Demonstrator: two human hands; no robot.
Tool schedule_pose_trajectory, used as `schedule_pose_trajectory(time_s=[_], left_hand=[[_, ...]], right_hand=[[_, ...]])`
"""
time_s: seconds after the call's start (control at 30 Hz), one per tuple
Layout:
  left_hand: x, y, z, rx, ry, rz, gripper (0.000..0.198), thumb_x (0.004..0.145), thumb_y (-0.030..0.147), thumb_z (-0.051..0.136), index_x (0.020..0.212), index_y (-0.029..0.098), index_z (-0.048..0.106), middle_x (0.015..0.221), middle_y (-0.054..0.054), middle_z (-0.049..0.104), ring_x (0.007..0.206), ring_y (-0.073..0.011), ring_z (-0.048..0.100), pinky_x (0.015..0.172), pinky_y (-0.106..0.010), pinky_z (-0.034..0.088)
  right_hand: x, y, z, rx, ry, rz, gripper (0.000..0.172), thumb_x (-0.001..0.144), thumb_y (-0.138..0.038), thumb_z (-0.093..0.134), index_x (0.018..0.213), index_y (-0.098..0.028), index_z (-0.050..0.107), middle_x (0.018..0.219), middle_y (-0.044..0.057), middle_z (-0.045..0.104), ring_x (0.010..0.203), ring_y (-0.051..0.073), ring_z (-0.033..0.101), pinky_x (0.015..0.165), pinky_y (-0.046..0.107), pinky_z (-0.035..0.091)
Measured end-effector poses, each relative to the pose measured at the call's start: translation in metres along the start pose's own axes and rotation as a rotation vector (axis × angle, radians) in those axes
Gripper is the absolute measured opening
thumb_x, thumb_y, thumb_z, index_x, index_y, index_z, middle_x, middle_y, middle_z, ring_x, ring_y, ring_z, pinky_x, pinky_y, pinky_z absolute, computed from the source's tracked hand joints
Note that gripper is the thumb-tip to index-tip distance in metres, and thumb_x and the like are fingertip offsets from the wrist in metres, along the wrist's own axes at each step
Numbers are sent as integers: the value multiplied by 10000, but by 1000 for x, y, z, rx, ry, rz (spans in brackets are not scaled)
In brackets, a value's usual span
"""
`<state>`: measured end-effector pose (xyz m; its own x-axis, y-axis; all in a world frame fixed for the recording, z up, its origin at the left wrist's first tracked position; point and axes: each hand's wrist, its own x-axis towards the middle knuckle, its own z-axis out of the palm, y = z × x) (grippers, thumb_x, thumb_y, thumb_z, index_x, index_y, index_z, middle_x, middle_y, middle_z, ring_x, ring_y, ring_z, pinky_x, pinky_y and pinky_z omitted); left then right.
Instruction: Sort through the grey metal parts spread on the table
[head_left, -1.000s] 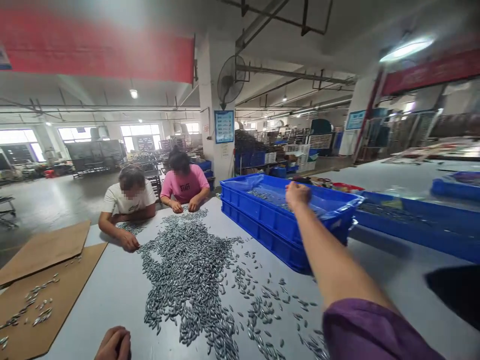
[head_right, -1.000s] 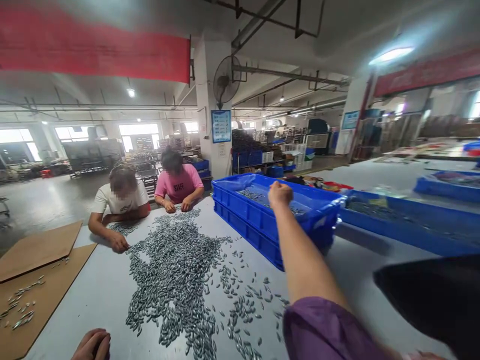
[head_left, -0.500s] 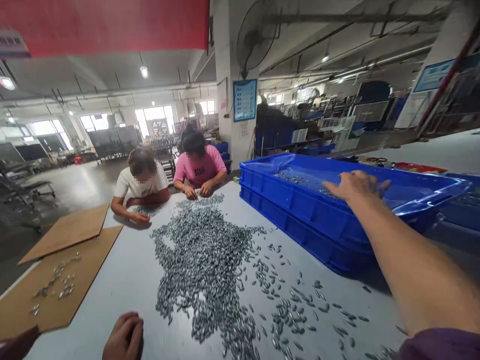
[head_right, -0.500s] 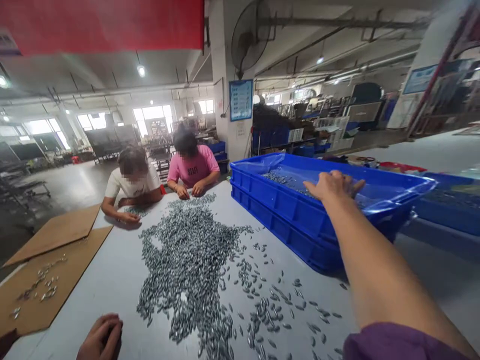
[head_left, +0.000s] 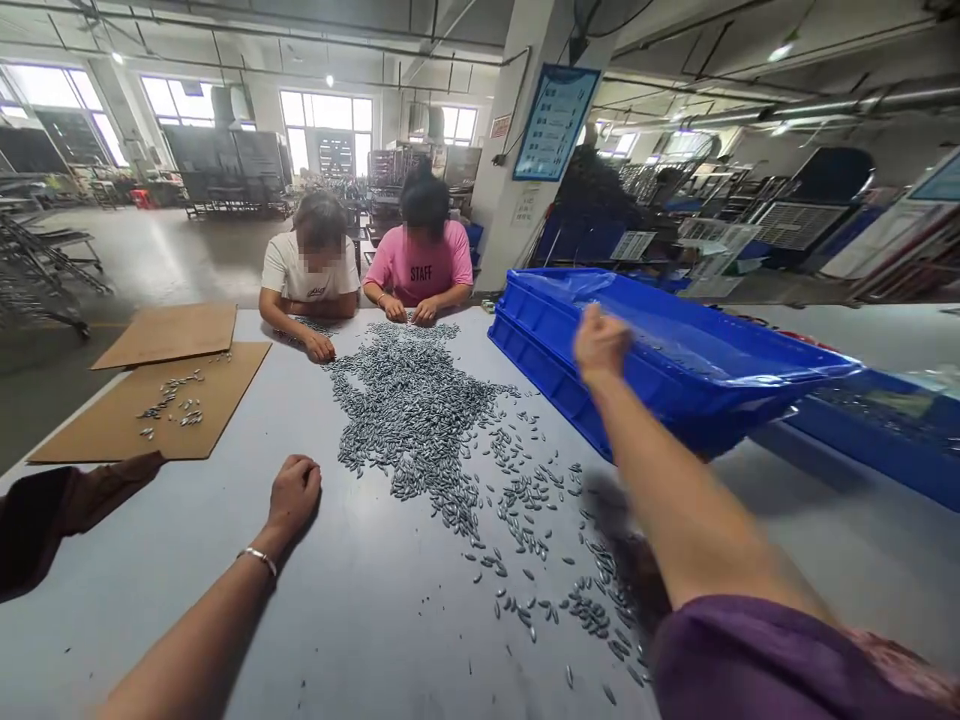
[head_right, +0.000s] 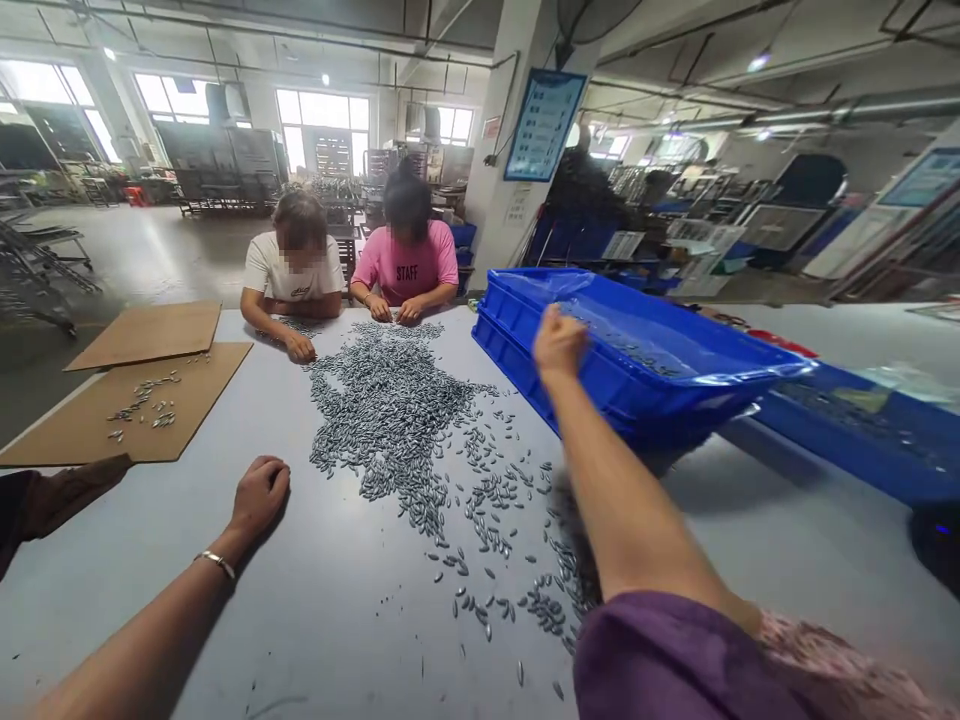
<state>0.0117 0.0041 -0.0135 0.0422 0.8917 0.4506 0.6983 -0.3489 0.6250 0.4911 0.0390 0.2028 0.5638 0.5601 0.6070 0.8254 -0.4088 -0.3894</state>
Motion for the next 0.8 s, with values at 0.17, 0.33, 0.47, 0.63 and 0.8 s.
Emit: schedule_pose_trajectory(time_s=[0.17,0.33,0.47,0.63,0.8], left_hand=[[0,-4,1,-39,21,-4,192,809,272,465,696,205,606,852,-73,624,828,-210,601,835,-357,466],[2,-8,1,-97,34,6,185,782,256,464,654,213,590,806,-71,613,803,-214,592,816,-359,465],[3,-9,0,-164,38,-5,182,776,267,464,646,213,581,801,-75,610,802,-225,586,799,-367,457],[4,-11,-4,-256,33,-38,196,784,303,475,670,208,604,823,-75,614,814,-231,579,817,-381,437],[5,-12,-9,-369,29,-80,182,750,319,514,658,214,630,796,-60,623,829,-232,573,838,-382,424]], right_hand=[[-119,-62,53,28,-540,-151,574,936,-538,447,657,-92,676,671,119,675,607,113,581,605,241,329],[-225,-79,75,8,-668,-129,488,884,-494,554,1153,-98,652,1162,213,651,1040,258,620,858,307,414],[-282,-93,77,19,-633,-127,695,884,-604,457,1395,-133,470,1470,208,416,1330,336,399,1050,426,317],[-320,-113,87,148,-576,-163,470,872,-513,529,1255,-242,572,1394,144,486,1284,346,384,1040,507,301],[-316,-122,94,338,-612,-77,212,862,-310,573,1042,-206,615,1228,138,579,1215,283,440,992,424,369]])
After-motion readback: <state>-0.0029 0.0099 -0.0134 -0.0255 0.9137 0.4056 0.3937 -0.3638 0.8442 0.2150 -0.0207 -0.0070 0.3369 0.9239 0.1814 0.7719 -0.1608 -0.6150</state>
